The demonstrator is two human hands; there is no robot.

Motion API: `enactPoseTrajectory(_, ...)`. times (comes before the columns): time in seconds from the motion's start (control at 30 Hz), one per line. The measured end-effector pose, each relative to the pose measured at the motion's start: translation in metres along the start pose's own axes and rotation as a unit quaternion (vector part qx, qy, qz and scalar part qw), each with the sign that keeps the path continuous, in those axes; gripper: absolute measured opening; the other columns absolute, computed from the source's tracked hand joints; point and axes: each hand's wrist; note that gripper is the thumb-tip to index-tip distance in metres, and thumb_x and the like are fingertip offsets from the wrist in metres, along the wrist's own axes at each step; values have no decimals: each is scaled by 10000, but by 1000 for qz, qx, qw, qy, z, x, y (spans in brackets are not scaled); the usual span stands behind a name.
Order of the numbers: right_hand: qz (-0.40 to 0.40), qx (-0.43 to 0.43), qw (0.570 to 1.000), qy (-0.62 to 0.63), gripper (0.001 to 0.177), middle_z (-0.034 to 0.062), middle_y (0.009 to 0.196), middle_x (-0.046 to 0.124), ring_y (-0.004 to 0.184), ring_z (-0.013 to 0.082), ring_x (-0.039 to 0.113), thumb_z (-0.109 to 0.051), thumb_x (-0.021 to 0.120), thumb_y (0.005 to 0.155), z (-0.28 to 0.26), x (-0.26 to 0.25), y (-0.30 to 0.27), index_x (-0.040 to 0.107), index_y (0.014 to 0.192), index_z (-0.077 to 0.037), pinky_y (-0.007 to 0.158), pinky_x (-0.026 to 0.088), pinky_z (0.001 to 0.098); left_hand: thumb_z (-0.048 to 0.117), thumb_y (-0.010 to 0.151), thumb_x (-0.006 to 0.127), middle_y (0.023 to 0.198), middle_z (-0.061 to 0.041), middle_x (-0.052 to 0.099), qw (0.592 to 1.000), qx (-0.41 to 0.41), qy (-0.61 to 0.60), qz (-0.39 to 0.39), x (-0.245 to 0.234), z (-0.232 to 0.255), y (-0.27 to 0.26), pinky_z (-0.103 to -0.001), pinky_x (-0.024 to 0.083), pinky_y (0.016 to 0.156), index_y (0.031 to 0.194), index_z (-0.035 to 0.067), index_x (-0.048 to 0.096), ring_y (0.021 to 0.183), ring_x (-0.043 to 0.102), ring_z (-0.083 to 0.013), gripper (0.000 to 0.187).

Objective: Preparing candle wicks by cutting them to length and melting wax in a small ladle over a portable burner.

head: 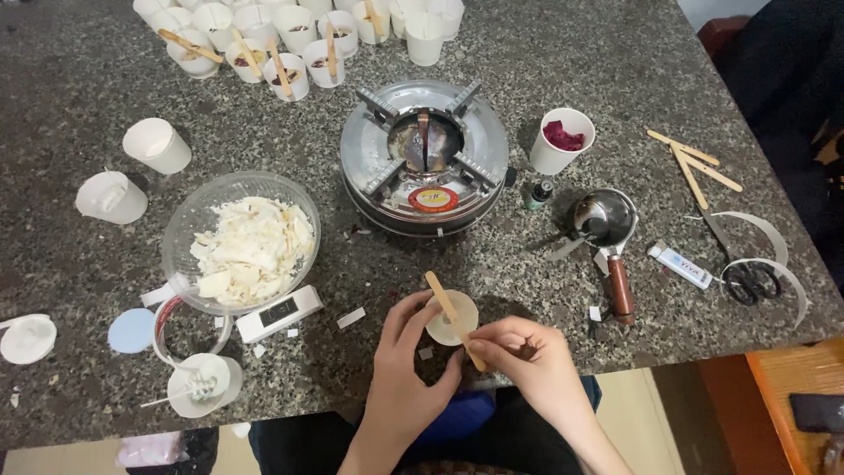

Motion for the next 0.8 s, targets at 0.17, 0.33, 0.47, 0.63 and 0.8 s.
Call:
enactPoseTrajectory(0.17,15,21,1000,-4,83,120,649,770,611,133,641,-20,803,848,3,3,1,832,887,47,583,512,258,141,868,745,1424,-132,533,1000,-13,-3,-3,-1,1,-1,-464,473,1074,1342,93,579,1343,559,-317,504)
enactPoseTrajectory(0.33,-6,8,1000,15,58,127,637,767,593,118,632,-14,790,865,-4,8,2,783,864,44,566,520,253,192,807,783,1419,-118,579,997,-73,-11,19,-6,11,-5,-364,491,1053,1331,66,481,1288,616,-254,617)
enactPoseTrajectory(0.47,28,44,998,-44,117,104,570,760,516,95,615,-51,836,846,-23,15,-1,779,774,22,539,519,247,186,766,748,1361,-63,547,990,-133,41,9,-14,14,-9,-387,481,1031,1461,149,450,1252,566,-226,757)
enactPoseTrajectory(0.63,48,42,995,-73,159,92,596,775,541,113,687,-63,842,844,-23,6,-6,751,726,-8,561,532,239,200,817,734,1533,-93,484,991,-132,24,6,-20,14,-11,-453,416,1140,1435,111,419,1402,496,-276,699)
enactPoseTrajectory(0.8,208,-128,904,-351,238,42,981,813,784,120,757,-207,560,1026,-20,-39,-13,779,1031,-114,665,602,244,177,813,734,1466,-82,561,991,-130,11,39,-26,16,-12,-469,424,1169,1422,112,480,1396,526,-277,663)
Point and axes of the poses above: each hand's wrist, its own y-axis towards the middle knuckle, its own x-axis out of the palm, z = x × y
